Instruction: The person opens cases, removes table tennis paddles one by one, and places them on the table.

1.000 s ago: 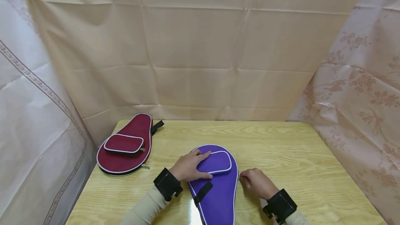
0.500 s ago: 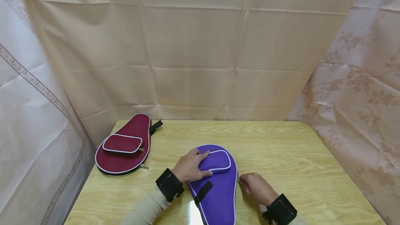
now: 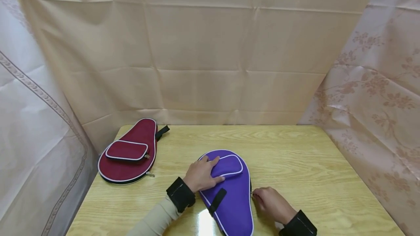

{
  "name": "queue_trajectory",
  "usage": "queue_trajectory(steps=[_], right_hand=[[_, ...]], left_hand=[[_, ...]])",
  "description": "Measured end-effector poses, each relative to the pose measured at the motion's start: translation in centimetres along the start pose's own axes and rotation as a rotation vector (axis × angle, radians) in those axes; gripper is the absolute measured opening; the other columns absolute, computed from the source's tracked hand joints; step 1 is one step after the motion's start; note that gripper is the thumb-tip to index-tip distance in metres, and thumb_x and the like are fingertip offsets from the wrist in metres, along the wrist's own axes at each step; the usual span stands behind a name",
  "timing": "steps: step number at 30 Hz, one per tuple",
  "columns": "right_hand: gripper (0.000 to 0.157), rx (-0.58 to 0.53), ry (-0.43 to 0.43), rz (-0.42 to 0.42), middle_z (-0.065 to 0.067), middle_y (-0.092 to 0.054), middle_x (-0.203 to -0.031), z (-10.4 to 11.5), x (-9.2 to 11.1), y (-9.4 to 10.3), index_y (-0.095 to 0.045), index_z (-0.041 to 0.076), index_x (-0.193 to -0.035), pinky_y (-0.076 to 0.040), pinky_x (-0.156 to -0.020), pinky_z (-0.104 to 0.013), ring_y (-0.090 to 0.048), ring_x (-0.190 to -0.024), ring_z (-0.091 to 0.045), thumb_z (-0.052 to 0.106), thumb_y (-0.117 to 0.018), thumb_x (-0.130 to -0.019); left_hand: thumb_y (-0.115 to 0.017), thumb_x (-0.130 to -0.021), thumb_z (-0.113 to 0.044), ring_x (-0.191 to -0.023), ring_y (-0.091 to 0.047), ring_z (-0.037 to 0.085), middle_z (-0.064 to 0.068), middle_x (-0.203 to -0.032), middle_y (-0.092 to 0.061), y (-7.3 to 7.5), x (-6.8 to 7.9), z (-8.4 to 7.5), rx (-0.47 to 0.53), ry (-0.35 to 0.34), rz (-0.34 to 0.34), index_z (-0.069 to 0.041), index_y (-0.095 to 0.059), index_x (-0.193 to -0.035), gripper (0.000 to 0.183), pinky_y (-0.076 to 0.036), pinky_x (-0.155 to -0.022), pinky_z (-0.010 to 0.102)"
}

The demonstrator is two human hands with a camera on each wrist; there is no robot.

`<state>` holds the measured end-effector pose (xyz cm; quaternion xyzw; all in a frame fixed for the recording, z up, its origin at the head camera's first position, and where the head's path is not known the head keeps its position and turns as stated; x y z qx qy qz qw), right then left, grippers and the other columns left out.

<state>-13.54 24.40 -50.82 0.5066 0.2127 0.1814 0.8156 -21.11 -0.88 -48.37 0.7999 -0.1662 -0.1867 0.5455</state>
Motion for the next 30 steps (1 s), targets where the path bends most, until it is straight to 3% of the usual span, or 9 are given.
queue_trajectory(steps=[7, 14, 23, 30], right_hand=[[0.026, 0.010, 0.001, -0.021, 0.014, -0.050, -0.063, 0.1, 1.0, 0.4, -0.060, 0.014, -0.070, -0.039, -0.052, -0.018, -0.042, -0.059, 0.005, -0.004, -0.063, -0.089], [0.025, 0.020, -0.050, 0.017, 0.015, -0.052, -0.065, 0.5, 2.0, 0.8, -0.061, 0.016, -0.072, -0.040, -0.052, -0.020, -0.043, -0.060, 0.005, -0.002, -0.063, -0.090], [0.030, 0.037, 0.015, -0.018, 0.019, -0.047, -0.064, 1.0, 3.3, 0.9, -0.056, 0.020, -0.069, -0.036, -0.051, -0.016, -0.041, -0.060, 0.007, -0.001, -0.063, -0.089], [0.030, -0.016, -0.043, 0.052, 0.020, -0.045, -0.065, 1.6, 4.2, 0.9, -0.057, 0.021, -0.069, -0.038, -0.053, -0.017, -0.041, -0.060, 0.007, 0.001, -0.062, -0.091]], left_hand=[[-0.067, -0.085, -0.059, -0.109, -0.064, 0.038, 0.022, -0.124, -0.062, -0.5, -0.1, -0.8, -0.014, 0.038, -0.045, -0.012, -0.056, -0.142, 0.074, -0.053, -0.087, 0.050], [-0.069, -0.083, -0.057, -0.098, -0.067, 0.037, 0.023, -0.116, -0.064, -0.7, -0.2, -1.2, -0.051, 0.050, -0.129, -0.010, -0.060, -0.137, 0.073, -0.056, -0.076, 0.048], [-0.069, -0.083, -0.057, -0.094, -0.067, 0.037, 0.023, -0.115, -0.064, -0.6, -0.4, -1.3, -0.070, 0.058, -0.138, -0.009, -0.060, -0.137, 0.072, -0.056, -0.073, 0.047], [-0.069, -0.083, -0.057, -0.093, -0.067, 0.036, 0.023, -0.114, -0.065, -0.8, -0.3, -1.5, -0.068, 0.055, -0.133, -0.009, -0.060, -0.136, 0.072, -0.057, -0.072, 0.047]])
Point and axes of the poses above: each hand's wrist, its own x-axis away from the middle knuckle, its own y-axis out of the back of the hand, z = x × y, the point moved 2 cm from there along -x, towards the middle knuckle
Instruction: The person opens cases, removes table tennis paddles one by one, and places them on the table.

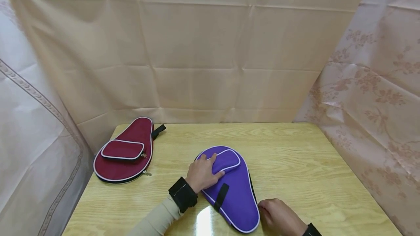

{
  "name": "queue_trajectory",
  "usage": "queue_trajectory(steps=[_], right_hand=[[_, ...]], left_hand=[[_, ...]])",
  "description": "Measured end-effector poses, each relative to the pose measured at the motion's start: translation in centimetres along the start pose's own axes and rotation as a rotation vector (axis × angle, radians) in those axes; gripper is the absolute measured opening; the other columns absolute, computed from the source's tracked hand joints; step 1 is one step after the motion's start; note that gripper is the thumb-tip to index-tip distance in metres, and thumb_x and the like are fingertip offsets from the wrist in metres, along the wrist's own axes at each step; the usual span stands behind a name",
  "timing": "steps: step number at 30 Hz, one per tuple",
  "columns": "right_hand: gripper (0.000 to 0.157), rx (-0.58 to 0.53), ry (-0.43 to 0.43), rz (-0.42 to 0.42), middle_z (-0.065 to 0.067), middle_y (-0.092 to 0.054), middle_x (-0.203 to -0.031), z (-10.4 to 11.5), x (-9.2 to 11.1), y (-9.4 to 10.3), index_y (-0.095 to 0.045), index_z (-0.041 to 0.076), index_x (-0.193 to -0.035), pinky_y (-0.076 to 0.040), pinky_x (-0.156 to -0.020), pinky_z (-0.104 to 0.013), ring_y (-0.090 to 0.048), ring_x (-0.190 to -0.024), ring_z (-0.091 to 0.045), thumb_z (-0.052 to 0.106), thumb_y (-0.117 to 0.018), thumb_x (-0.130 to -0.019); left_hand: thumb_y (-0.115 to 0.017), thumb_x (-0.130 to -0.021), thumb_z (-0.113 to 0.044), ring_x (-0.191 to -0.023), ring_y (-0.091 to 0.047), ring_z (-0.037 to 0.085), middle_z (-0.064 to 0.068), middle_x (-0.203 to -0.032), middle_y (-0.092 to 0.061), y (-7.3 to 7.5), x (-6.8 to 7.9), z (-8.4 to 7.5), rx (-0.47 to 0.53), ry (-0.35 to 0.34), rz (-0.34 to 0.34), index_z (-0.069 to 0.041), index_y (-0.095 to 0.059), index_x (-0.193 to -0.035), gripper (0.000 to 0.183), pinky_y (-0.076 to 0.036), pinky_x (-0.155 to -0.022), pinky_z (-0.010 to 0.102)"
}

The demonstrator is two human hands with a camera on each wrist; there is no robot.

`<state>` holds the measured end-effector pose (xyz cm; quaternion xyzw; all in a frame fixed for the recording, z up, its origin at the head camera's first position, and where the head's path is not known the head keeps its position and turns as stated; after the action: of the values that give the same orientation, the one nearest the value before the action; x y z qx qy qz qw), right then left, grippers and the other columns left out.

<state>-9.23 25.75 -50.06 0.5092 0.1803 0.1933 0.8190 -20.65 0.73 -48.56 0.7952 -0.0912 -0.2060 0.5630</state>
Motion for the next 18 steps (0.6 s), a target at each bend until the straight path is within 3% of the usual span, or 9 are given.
queue_trajectory(steps=[10, 18], right_hand=[[0.029, 0.016, 0.028, -0.025, 0.022, -0.045, -0.064, 0.5, 0.6, 0.1, -0.057, 0.021, -0.068, -0.035, -0.052, -0.013, -0.040, -0.059, 0.008, 0.002, -0.064, -0.088], [0.029, -0.035, -0.025, 0.090, 0.023, -0.042, -0.060, 1.3, 1.3, -0.7, -0.055, 0.022, -0.063, -0.033, -0.049, -0.013, -0.035, -0.054, 0.008, 0.008, -0.065, -0.085]], left_hand=[[-0.069, -0.083, -0.057, -0.095, -0.067, 0.037, 0.023, -0.115, -0.065, 0.1, -0.2, 0.0, 0.004, 0.007, 0.006, -0.009, -0.060, -0.137, 0.072, -0.056, -0.073, 0.047], [-0.070, -0.084, -0.055, -0.096, -0.067, 0.038, 0.024, -0.115, -0.065, 0.4, -0.3, 0.2, 0.013, 0.011, 0.006, -0.008, -0.060, -0.136, 0.071, -0.056, -0.075, 0.049]])
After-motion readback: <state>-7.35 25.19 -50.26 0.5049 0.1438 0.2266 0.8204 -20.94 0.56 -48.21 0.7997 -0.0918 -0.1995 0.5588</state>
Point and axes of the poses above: each hand's wrist, its own x-axis away from the middle knuckle, its own y-axis out of the back of the hand, z = x × y, the point moved 2 cm from there along -x, towards the middle knuckle
